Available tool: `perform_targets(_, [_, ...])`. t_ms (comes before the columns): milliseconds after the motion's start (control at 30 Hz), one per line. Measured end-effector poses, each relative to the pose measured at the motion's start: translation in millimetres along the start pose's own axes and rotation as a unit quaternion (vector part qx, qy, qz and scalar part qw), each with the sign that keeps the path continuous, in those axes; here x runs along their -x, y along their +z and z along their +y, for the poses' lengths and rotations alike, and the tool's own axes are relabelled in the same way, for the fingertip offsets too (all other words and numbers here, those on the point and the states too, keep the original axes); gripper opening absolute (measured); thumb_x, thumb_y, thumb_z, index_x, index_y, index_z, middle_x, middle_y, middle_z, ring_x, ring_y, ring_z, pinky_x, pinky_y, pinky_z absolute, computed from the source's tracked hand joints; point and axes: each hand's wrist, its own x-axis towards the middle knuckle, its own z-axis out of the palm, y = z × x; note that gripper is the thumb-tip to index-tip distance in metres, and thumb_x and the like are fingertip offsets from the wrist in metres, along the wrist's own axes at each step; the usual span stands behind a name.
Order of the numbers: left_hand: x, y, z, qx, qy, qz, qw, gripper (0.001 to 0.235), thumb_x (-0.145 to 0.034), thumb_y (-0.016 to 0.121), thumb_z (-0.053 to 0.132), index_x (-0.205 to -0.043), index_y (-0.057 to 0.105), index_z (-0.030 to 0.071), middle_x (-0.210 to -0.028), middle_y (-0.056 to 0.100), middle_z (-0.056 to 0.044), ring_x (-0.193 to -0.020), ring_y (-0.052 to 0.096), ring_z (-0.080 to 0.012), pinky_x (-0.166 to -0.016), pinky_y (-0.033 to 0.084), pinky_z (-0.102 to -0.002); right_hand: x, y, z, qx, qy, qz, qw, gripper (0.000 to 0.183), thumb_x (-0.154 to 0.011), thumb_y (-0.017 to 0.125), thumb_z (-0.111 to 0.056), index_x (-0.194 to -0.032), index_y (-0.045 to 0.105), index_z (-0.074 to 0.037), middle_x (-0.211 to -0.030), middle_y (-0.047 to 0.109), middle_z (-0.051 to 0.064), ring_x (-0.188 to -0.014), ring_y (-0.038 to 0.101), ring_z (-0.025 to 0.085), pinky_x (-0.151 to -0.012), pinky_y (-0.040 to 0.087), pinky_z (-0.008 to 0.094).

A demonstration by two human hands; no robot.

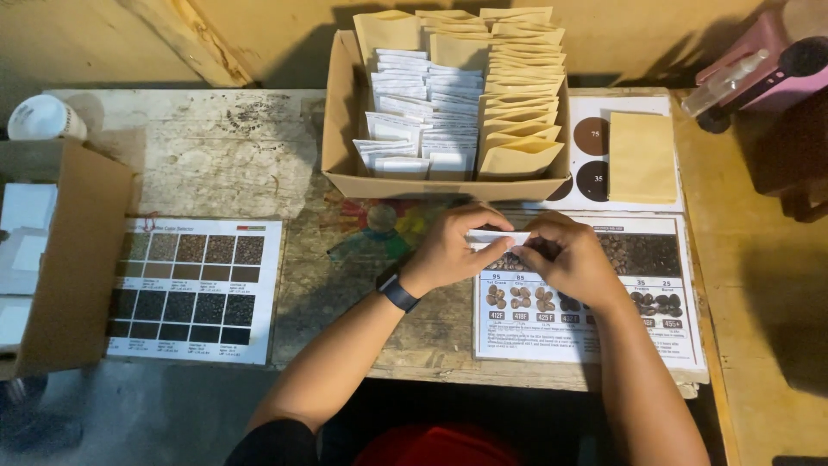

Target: The person places small white packets into brown paper envelopes by hand, then seals the envelopes and stacks them in a cardboard box.

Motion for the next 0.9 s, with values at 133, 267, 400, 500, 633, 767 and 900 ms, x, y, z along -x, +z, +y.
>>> perform_targets(133, [-1.4, 0.6, 7.5, -0.022, 0.018, -0.020, 0.999, 0.010, -0.087, 0.074, 0.004, -0.097, 0.075, 0.007, -0.091, 0.074, -0.012, -0.086, 0.072, -0.0299, -0.075, 0.057, -0.037, -3.3, 1.1, -6.8, 0.018, -0.028, -0.009, 0.999, 0.013, -0.073, 0.081, 0.005, -0.085, 0.075, 0.003, -0.083, 0.073, 0.021, -0.079, 0.072, 0.041, -0.070, 0.056, 0.043])
perform_targets(267, [-0.5, 0.9, 5.7, 0.019, -0.007, -0.007, 1.000, 0.008, -0.091, 0.073, 0.007, -0.098, 0.077, 0.009, -0.092, 0.075, -0.008, -0.088, 0.073, -0.0247, -0.078, 0.057, -0.033, -7.6, 1.5, -14.8, 0.039, -0.049, -0.015, 0.998, 0.013, -0.075, 0.082, 0.002, -0.087, 0.076, 0.004, -0.085, 0.073, 0.021, -0.084, 0.072, 0.041, -0.075, 0.056, 0.045])
perform_targets(400, [-1.6, -0.6, -0.8, 0.032, -0.012, 0.013, 0.999, 0.007, -0.090, 0.075, 0.009, -0.097, 0.077, 0.006, -0.091, 0.075, -0.010, -0.086, 0.072, -0.0232, -0.078, 0.056, -0.033, -5.1, -0.1, -10.8, 0.025, -0.051, -0.011, 0.998, 0.010, -0.076, 0.082, 0.003, -0.078, 0.072, 0.004, -0.077, 0.070, 0.019, -0.073, 0.069, 0.039, -0.066, 0.054, 0.042])
perform_targets(500, [-1.4, -1.3, 1.4, 0.019, -0.017, 0.019, 0.999, 0.008, -0.089, 0.077, 0.010, -0.097, 0.077, 0.008, -0.092, 0.075, -0.008, -0.089, 0.073, -0.0226, -0.078, 0.056, -0.032, -5.8, 1.0, -16.2, 0.036, -0.052, -0.012, 0.998, 0.009, -0.077, 0.081, 0.004, -0.078, 0.072, 0.005, -0.076, 0.071, 0.021, -0.073, 0.069, 0.041, -0.067, 0.054, 0.043])
perform_targets(633, [-1.3, -0.3, 0.0, 0.025, -0.012, 0.006, 1.000, 0.011, -0.087, 0.078, 0.008, -0.098, 0.077, 0.005, -0.093, 0.074, -0.013, -0.090, 0.072, -0.0270, -0.080, 0.055, -0.036, -6.4, 1.3, -26.6, 0.018, -0.029, -0.006, 0.999, 0.008, -0.079, 0.083, 0.000, -0.079, 0.076, 0.004, -0.075, 0.073, 0.022, -0.070, 0.069, 0.037, -0.066, 0.054, 0.039])
perform_targets(767, [-0.4, 1.8, -3.8, 0.065, -0.040, 0.040, 0.996, 0.013, -0.088, 0.080, 0.012, -0.098, 0.077, 0.005, -0.094, 0.075, -0.011, -0.090, 0.071, -0.0185, -0.082, 0.055, -0.032, -5.9, -1.6, -24.3, -0.044, -0.022, 0.028, 0.998, 0.008, -0.076, 0.085, 0.002, -0.079, 0.078, 0.004, -0.073, 0.073, 0.020, -0.064, 0.067, 0.031, -0.060, 0.050, 0.037])
perform_targets(900, [0.4, 3.3, -10.0, 0.072, -0.049, 0.052, 0.995, 0.016, -0.088, 0.081, 0.013, -0.098, 0.075, 0.002, -0.095, 0.074, -0.012, -0.092, 0.070, -0.0182, -0.082, 0.055, -0.033, -8.6, -3.8, -24.5, -0.049, -0.020, 0.035, 0.998, 0.008, -0.077, 0.085, 0.000, -0.079, 0.079, 0.003, -0.072, 0.074, 0.018, -0.062, 0.066, 0.028, -0.058, 0.048, 0.034])
